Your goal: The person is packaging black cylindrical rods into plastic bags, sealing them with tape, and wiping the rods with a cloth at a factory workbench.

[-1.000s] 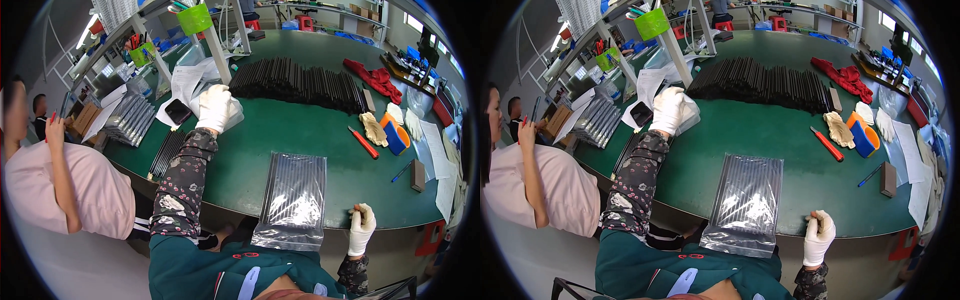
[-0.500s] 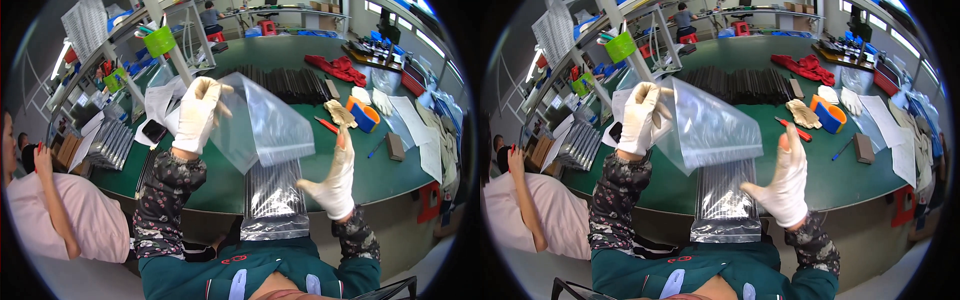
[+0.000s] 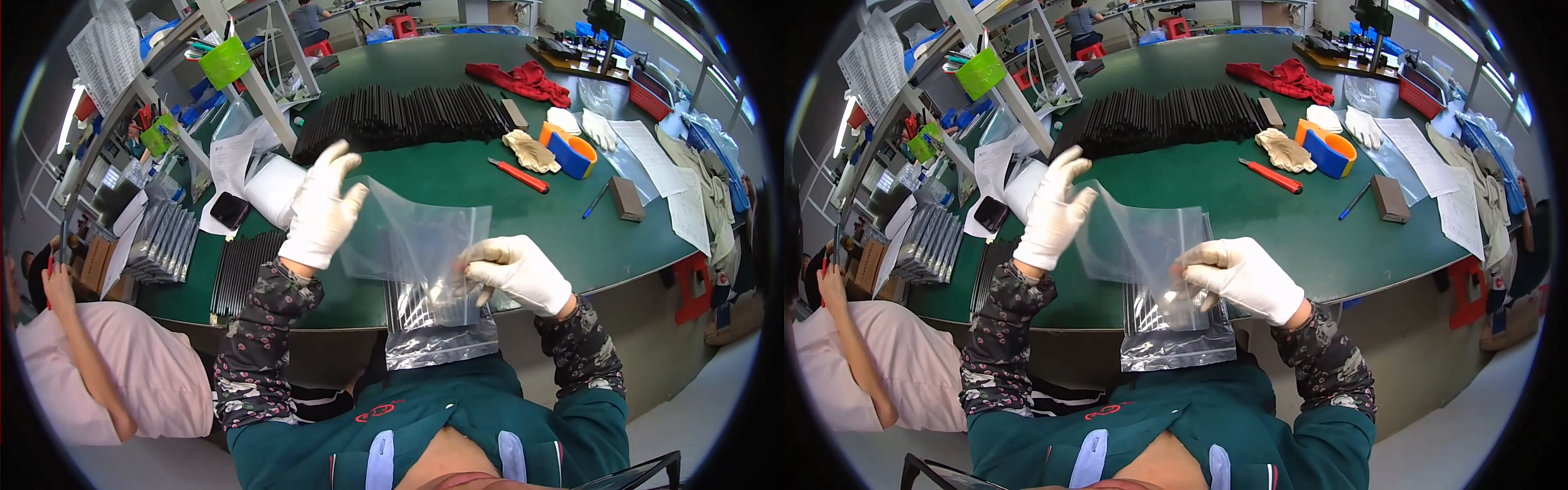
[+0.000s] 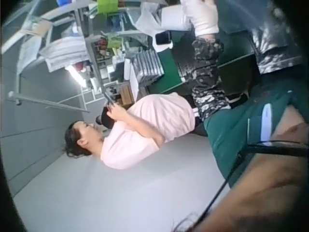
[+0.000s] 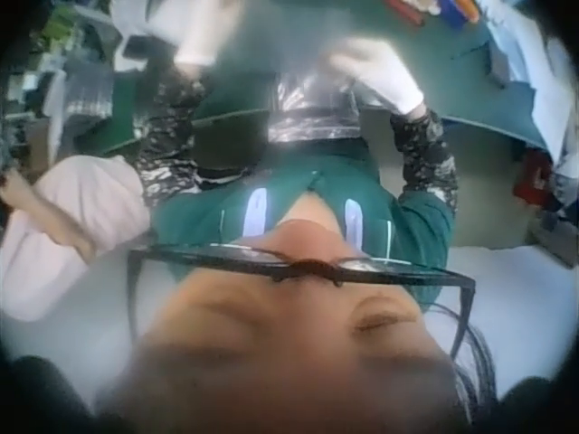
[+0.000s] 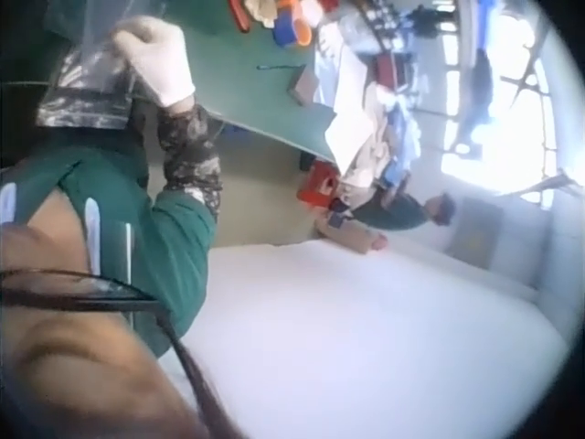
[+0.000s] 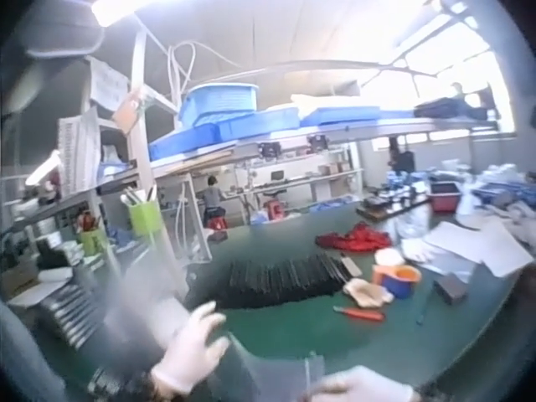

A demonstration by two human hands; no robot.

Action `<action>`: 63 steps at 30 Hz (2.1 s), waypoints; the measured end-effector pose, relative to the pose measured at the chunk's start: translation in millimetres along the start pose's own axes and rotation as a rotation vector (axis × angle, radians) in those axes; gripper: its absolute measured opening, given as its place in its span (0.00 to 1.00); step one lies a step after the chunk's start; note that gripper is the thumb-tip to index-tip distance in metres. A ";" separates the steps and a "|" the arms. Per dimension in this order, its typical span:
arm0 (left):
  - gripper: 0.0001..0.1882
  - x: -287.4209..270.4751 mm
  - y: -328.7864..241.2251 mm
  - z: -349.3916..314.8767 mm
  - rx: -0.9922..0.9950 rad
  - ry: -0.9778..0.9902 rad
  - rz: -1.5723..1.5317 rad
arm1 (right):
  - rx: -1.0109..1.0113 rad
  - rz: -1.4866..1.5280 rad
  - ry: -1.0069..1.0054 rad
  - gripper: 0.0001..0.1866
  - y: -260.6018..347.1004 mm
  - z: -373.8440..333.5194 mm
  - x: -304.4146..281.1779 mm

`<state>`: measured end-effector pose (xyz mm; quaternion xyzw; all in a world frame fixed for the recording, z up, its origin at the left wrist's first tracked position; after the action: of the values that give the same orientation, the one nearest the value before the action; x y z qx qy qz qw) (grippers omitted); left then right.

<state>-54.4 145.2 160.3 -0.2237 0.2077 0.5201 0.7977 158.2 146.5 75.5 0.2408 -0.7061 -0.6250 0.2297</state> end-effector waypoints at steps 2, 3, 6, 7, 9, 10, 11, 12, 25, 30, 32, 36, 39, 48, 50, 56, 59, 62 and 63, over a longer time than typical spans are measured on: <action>0.21 -6.7 -50.2 6.3 0.100 0.011 0.075 | -0.111 -0.179 -0.135 0.09 -1.5 3.6 -13.2; 0.20 -9.3 -72.1 3.1 0.166 0.028 0.055 | -0.234 -0.365 -0.253 0.08 4.1 3.7 -21.1; 0.10 13.7 -100.1 -29.1 -0.011 0.406 -0.269 | -0.332 -0.468 -0.270 0.07 12.4 4.1 -11.9; 0.09 25.2 -104.8 -44.0 -0.100 0.575 -0.353 | -0.382 -0.494 -0.242 0.07 18.9 1.2 -3.0; 0.10 32.2 -105.9 -54.7 -0.120 0.585 -0.379 | -0.236 -0.373 -0.155 0.07 12.3 -1.5 4.5; 0.11 34.3 -102.4 -55.8 -0.143 0.590 -0.390 | -0.205 -0.391 -0.125 0.07 14.7 -2.8 8.2; 0.11 35.6 -99.3 -57.6 -0.166 0.594 -0.401 | -0.174 -0.408 -0.095 0.07 13.0 -3.2 11.9; 0.14 36.5 -97.7 -60.9 -0.191 0.607 -0.435 | -0.296 -0.493 -0.107 0.04 16.3 -4.5 13.7; 0.10 22.8 -105.7 -64.6 -0.182 0.572 -0.441 | -0.544 -0.721 -0.049 0.05 26.8 -14.4 33.5; 0.16 16.5 -116.7 -60.6 -0.158 0.598 -0.460 | -0.646 -0.846 -0.050 0.05 35.2 -22.0 43.5; 0.16 17.7 -119.8 -61.0 -0.170 0.648 -0.475 | -0.686 -0.808 -0.010 0.04 38.6 -24.5 49.5; 0.12 24.5 -115.9 -69.8 -0.238 0.671 -0.617 | -0.634 -0.733 -0.019 0.05 35.7 -20.7 49.4; 0.07 23.6 -117.8 -70.2 -0.280 0.678 -0.766 | -0.495 -0.671 0.010 0.08 29.5 -20.4 46.3; 0.12 -3.3 -127.2 -61.2 -0.217 0.273 -1.068 | -0.244 0.030 0.276 0.10 13.0 -24.4 53.2; 0.09 -5.1 -130.5 -61.9 -0.224 0.215 -1.028 | -0.183 0.131 0.263 0.09 -1.3 -30.7 54.8; 0.08 -1.8 -134.0 -80.7 -0.373 0.331 -1.195 | -0.142 0.877 -0.268 0.07 -26.0 -33.2 3.8; 0.10 1.2 -102.8 -83.0 -0.440 0.351 -0.836 | -0.281 0.315 -0.253 0.10 12.7 -34.4 -20.4; 0.16 -14.4 -99.1 -47.3 -0.126 0.029 -0.303 | -0.543 -0.724 -0.184 0.10 68.8 -25.5 12.6; 0.21 -23.6 -107.9 -37.6 0.021 -0.140 -0.147 | -0.699 -0.947 -0.122 0.09 78.9 -24.0 31.1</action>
<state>32.7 67.5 158.2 -0.1930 0.1399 0.4722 0.8487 144.8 116.6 157.3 0.4036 -0.2860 -0.8677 -0.0497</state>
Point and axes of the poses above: each hand's wrist, its own z-axis towards the middle knuckle, its own x-axis out of the palm, y = z × x, the point moved 9 cm from there along z, towards the middle knuckle, and after that the axes turned 5 degrees about -y, right-handed, at the moved point
